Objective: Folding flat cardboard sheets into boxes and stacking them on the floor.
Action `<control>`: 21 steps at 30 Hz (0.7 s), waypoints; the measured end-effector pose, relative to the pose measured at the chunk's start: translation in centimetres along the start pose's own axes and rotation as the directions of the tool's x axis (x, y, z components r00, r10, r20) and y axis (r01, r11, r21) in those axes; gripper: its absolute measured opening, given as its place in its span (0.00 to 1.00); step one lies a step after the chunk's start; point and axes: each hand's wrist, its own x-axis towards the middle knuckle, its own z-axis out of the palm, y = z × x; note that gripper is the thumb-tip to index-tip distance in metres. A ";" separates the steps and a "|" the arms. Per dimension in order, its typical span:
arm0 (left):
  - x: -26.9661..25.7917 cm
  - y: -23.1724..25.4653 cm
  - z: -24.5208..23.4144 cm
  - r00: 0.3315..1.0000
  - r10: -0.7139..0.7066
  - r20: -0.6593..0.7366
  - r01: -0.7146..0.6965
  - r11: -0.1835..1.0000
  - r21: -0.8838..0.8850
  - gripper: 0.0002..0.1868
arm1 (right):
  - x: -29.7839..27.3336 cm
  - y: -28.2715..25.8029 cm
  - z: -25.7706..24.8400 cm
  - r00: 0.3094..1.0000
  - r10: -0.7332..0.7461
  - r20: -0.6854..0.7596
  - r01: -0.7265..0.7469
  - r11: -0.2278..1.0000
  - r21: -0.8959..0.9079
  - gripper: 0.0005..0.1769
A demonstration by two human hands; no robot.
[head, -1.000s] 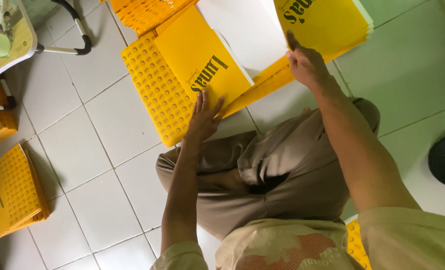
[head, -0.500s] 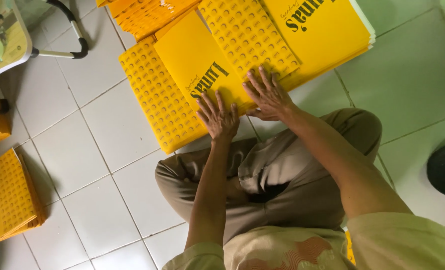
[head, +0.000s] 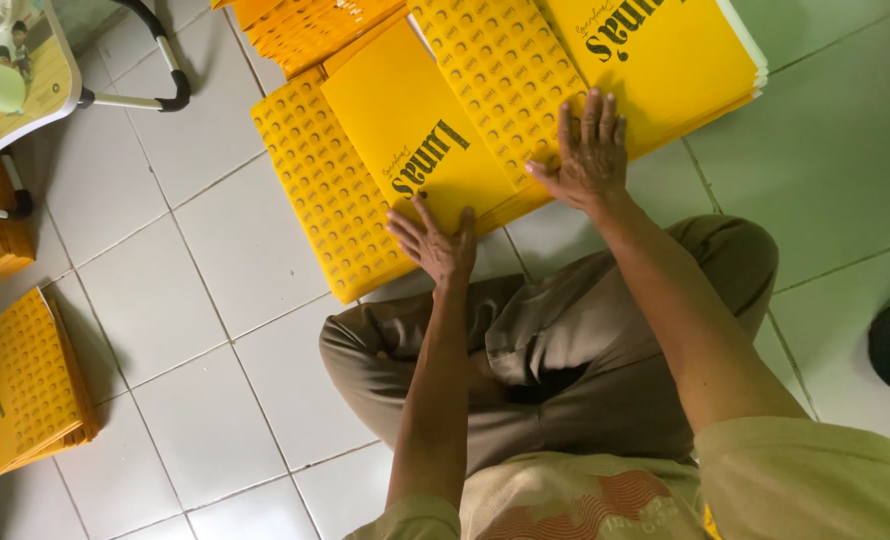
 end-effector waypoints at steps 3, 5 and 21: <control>-0.2 -1.8 0.9 0.971 -0.212 -0.112 0.193 0.968 -0.162 0.57 | -0.2 -2.0 -1.7 0.980 -0.142 0.140 0.128 0.986 0.108 0.50; 0.2 -2.0 0.2 0.930 -0.348 -0.115 0.312 0.916 -0.251 0.66 | -0.6 -4.4 -2.1 0.940 -0.325 0.106 0.311 0.942 0.128 0.47; -6.7 5.4 -19.0 0.975 -0.199 -0.094 -0.035 0.282 -0.959 0.35 | -2.0 -10.9 -11.6 0.820 -0.556 -0.131 0.563 0.827 0.013 0.36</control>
